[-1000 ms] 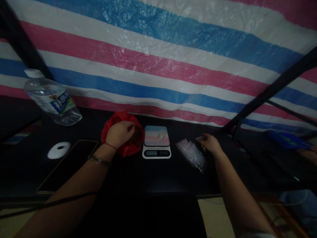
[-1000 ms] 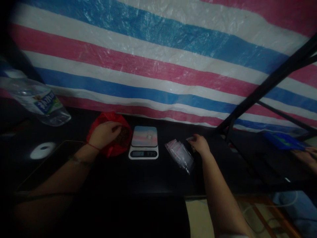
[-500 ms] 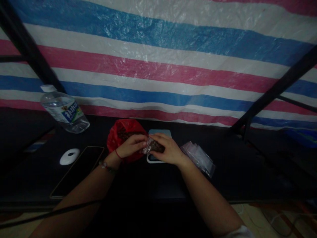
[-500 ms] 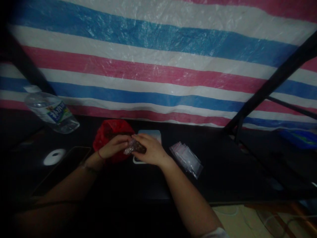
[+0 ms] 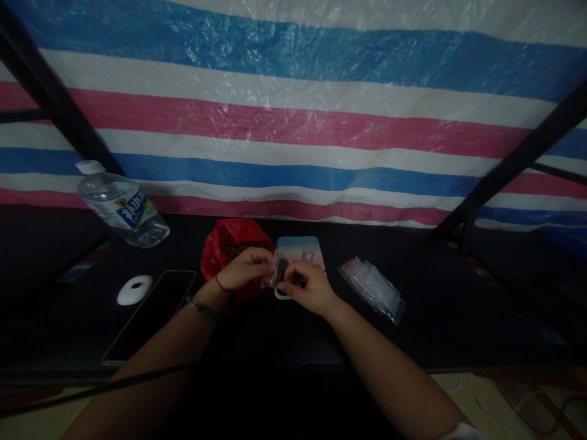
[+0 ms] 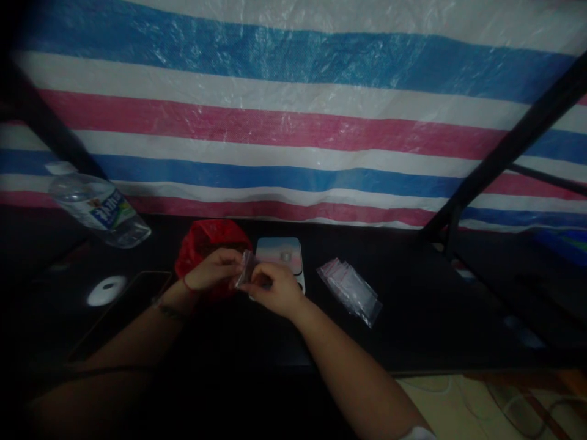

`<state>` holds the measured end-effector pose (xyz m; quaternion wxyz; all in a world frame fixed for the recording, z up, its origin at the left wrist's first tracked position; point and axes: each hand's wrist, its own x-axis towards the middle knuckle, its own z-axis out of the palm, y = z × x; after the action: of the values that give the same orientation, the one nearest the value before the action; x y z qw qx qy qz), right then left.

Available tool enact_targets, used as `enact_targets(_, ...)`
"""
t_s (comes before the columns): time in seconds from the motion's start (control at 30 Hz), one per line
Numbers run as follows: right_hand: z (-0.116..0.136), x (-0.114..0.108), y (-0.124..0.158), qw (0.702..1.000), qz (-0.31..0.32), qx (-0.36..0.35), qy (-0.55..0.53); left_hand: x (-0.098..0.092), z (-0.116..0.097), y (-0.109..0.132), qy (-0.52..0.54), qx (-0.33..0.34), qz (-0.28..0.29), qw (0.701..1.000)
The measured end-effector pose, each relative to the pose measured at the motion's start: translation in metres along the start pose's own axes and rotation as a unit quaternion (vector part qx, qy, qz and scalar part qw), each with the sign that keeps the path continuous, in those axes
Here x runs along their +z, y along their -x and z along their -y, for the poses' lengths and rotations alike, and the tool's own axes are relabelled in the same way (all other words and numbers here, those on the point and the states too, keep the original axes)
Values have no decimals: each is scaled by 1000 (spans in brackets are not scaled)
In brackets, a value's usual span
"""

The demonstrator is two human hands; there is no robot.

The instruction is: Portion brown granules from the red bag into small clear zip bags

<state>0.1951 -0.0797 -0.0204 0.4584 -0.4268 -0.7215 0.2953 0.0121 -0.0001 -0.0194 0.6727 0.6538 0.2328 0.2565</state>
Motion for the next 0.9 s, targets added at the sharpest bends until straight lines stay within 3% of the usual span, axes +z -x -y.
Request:
enact_targets(0.27,-18,15,1,991,7,133,6,10,4,-3,-47,-39,39,997)
enact_targets(0.7,-18,6,-2,988,92,99,-77,8,0,0,-56,-44,52,996)
enact_targets(0.9,-19,8,-3,990,69,116,-37,13,-2,0,-91,-41,28,995)
